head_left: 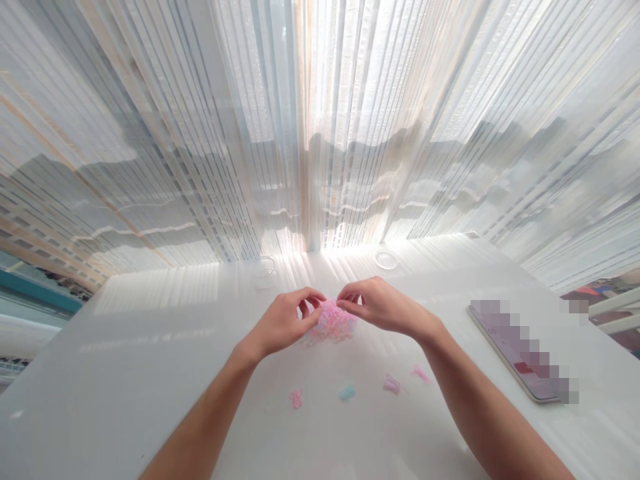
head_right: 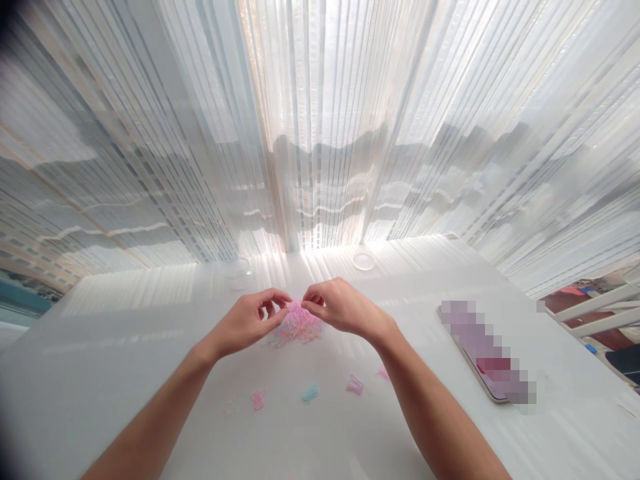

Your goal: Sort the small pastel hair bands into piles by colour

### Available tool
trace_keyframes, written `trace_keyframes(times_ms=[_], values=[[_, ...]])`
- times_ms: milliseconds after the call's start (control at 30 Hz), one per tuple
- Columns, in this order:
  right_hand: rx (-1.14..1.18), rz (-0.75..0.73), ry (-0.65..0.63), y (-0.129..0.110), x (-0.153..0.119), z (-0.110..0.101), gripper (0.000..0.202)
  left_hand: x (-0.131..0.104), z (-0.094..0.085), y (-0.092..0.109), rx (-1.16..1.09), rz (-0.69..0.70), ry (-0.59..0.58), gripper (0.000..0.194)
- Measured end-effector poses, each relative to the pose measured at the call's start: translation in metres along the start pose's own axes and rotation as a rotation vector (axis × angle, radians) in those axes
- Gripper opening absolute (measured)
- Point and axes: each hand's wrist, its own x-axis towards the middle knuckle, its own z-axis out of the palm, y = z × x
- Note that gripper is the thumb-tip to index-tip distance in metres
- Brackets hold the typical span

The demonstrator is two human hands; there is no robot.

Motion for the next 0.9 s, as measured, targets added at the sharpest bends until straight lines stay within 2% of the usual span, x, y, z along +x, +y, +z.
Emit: trace_keyframes(times_ms=[100,267,467,733,900], values=[[0.016,-0.009,-0.005,0.000,-0.002,-0.002,0.022,-0.002,-0.003,0.002,-0.026,0.020,0.010,0.035],[0.048,-0.039,-0.016,-0.001,-0.004,-0.005,0.022,-0.004,-0.008,0.008,-0.040,0.041,0.010,0.026],[0.056,-0.033,-0.032,-0.003,-0.004,-0.007,0.023,-0.005,-0.011,0.013,-0.044,0.008,-0.006,0.025],[0.010,0.002,-0.047,-0.002,-0.004,-0.005,0.021,-0.006,-0.009,0.005,0.030,-0.067,-0.194,0.023],[-0.014,-0.016,-0.052,-0.002,-0.007,-0.006,0.019,-0.008,-0.010,0.010,0.072,-0.090,-0.334,0.023]])
